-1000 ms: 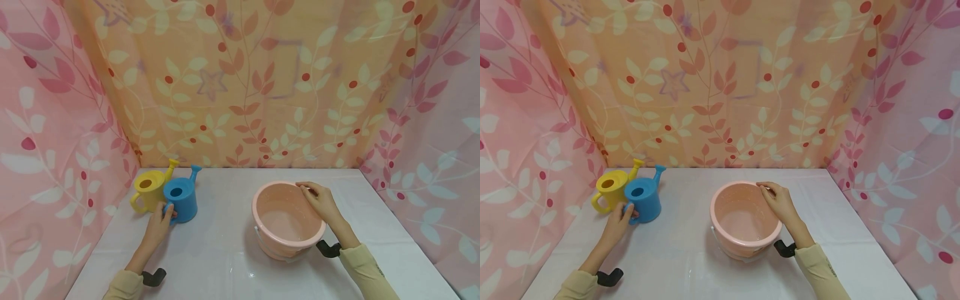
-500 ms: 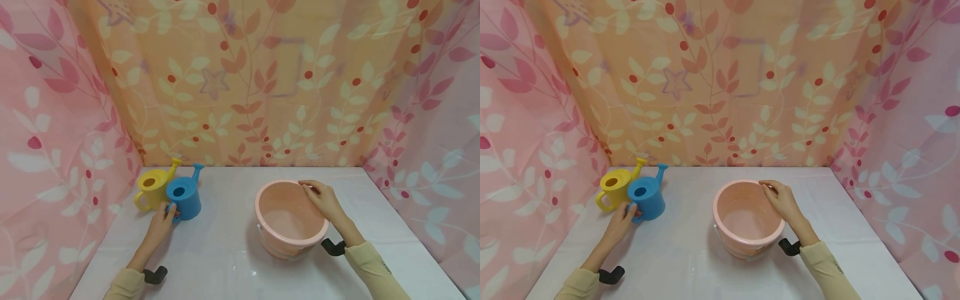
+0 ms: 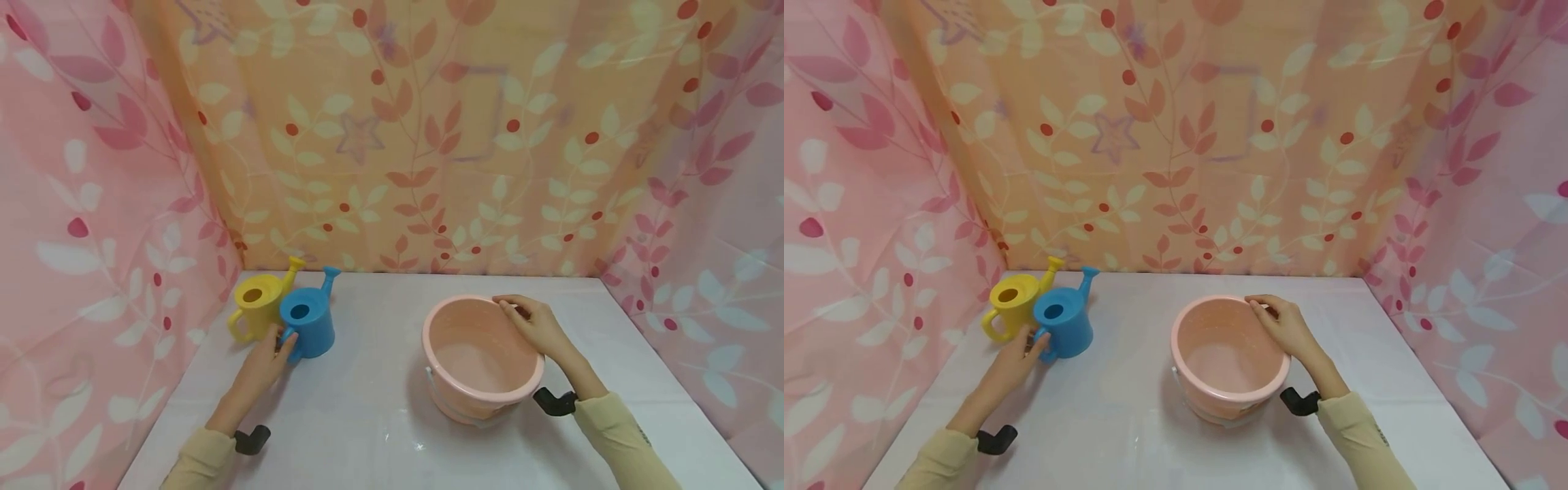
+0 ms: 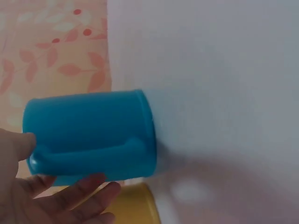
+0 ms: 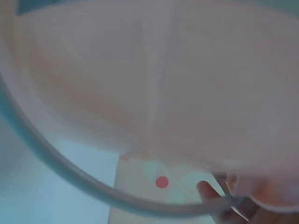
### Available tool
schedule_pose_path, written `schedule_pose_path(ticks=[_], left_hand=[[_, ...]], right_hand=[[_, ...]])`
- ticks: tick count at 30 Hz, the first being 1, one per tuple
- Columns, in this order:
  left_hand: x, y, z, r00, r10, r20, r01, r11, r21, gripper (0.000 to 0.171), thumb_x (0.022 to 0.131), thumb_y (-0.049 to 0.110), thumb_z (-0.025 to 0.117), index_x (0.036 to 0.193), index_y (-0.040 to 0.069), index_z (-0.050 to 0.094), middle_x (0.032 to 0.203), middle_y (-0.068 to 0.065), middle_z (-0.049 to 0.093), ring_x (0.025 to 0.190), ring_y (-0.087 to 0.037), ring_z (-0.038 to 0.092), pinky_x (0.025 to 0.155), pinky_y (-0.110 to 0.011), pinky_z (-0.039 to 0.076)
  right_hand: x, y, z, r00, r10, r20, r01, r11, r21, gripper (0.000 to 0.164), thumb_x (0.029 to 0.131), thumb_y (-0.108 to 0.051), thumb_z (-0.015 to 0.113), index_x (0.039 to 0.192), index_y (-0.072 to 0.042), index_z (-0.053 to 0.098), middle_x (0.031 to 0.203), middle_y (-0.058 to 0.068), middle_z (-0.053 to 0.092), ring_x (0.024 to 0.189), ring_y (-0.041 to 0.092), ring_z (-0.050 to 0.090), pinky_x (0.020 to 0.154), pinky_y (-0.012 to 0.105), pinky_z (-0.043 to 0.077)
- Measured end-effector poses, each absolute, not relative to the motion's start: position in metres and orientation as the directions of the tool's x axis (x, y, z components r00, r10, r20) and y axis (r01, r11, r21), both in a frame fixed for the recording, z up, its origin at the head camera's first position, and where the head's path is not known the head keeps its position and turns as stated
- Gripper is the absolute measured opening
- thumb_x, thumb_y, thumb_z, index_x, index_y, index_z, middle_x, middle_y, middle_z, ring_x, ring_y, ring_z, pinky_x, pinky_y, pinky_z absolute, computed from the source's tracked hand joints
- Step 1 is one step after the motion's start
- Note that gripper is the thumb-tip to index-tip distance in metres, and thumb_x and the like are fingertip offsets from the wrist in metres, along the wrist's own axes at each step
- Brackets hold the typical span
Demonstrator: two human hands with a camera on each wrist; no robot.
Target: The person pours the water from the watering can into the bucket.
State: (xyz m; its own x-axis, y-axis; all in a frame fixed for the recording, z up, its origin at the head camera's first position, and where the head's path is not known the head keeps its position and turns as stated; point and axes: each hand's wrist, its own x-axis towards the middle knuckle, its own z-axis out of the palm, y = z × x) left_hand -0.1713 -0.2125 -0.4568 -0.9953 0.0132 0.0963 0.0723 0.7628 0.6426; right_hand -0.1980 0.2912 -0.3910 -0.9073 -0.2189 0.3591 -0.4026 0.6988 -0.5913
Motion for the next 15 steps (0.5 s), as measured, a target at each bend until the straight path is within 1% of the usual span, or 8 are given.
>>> schedule_pose_path(ticks=[2, 5, 7, 10, 12, 14, 15], left_hand=[[-0.172, -0.214, -0.454, -0.995, 0.017, 0.099, 0.075, 0.782, 0.619, 0.044, 0.096, 0.048, 0.038, 0.113, 0.008, 0.039, 0.103, -0.014, 0.058, 0.092, -0.027, 0.056, 0.076, -0.040, 0.052], [-0.175, -0.217, -0.448, -0.991, 0.022, 0.130, 0.096, 0.793, 0.602, 0.040, 0.097, 0.044, 0.042, 0.112, 0.008, 0.042, 0.103, -0.013, 0.059, 0.093, -0.027, 0.057, 0.075, -0.040, 0.053], [-0.178, -0.217, -0.442, -0.984, 0.028, 0.176, 0.125, 0.809, 0.574, 0.038, 0.097, 0.042, 0.044, 0.111, 0.007, 0.043, 0.101, -0.012, 0.059, 0.089, -0.026, 0.057, 0.072, -0.039, 0.053], [-0.182, -0.216, -0.430, -0.958, 0.042, 0.285, 0.189, 0.838, 0.513, 0.034, 0.095, 0.037, 0.050, 0.105, 0.005, 0.045, 0.088, -0.011, 0.059, 0.074, -0.022, 0.056, 0.062, -0.034, 0.052], [-0.186, -0.213, -0.422, -0.930, 0.051, 0.363, 0.223, 0.865, 0.450, 0.033, 0.094, 0.034, 0.054, 0.103, 0.003, 0.047, 0.076, -0.009, 0.057, 0.061, -0.019, 0.051, 0.054, -0.029, 0.047], [-0.190, -0.210, -0.414, -0.915, 0.054, 0.400, 0.234, 0.879, 0.415, 0.032, 0.093, 0.032, 0.056, 0.103, 0.003, 0.048, 0.068, -0.007, 0.054, 0.053, -0.017, 0.047, 0.050, -0.026, 0.043], [-0.192, -0.209, -0.411, -0.911, 0.054, 0.409, 0.233, 0.885, 0.402, 0.032, 0.093, 0.032, 0.056, 0.103, 0.003, 0.048, 0.067, -0.007, 0.053, 0.051, -0.016, 0.046, 0.049, -0.026, 0.043]], right_hand=[[-0.200, 0.296, -0.389, -0.914, -0.246, 0.321, -0.397, 0.696, -0.598, 0.028, 0.095, -0.027, 0.053, 0.117, -0.014, 0.064, 0.109, 0.008, 0.067, 0.084, 0.018, 0.065, 0.066, 0.023, 0.051], [-0.204, 0.301, -0.386, -0.916, -0.284, 0.284, -0.401, 0.696, -0.596, 0.029, 0.096, -0.029, 0.051, 0.119, -0.014, 0.062, 0.113, 0.005, 0.066, 0.094, 0.019, 0.064, 0.073, 0.024, 0.051], [-0.207, 0.304, -0.384, -0.910, -0.299, 0.287, -0.414, 0.699, -0.583, 0.029, 0.097, -0.028, 0.050, 0.119, -0.013, 0.063, 0.114, 0.005, 0.066, 0.098, 0.021, 0.063, 0.077, 0.027, 0.051], [-0.212, 0.309, -0.382, -0.901, -0.302, 0.312, -0.431, 0.716, -0.549, 0.029, 0.097, -0.025, 0.049, 0.117, -0.010, 0.063, 0.110, 0.008, 0.067, 0.096, 0.023, 0.065, 0.076, 0.033, 0.053], [-0.217, 0.312, -0.382, -0.897, -0.297, 0.327, -0.435, 0.725, -0.534, 0.028, 0.097, -0.024, 0.049, 0.115, -0.007, 0.064, 0.108, 0.010, 0.067, 0.092, 0.025, 0.066, 0.076, 0.039, 0.053], [-0.222, 0.316, -0.383, -0.897, -0.293, 0.332, -0.433, 0.735, -0.521, 0.029, 0.097, -0.023, 0.049, 0.114, -0.005, 0.064, 0.105, 0.013, 0.068, 0.087, 0.026, 0.067, 0.074, 0.044, 0.053], [-0.225, 0.318, -0.383, -0.898, -0.291, 0.332, -0.430, 0.742, -0.514, 0.029, 0.097, -0.024, 0.050, 0.114, -0.005, 0.063, 0.104, 0.014, 0.068, 0.085, 0.027, 0.067, 0.074, 0.046, 0.053]])
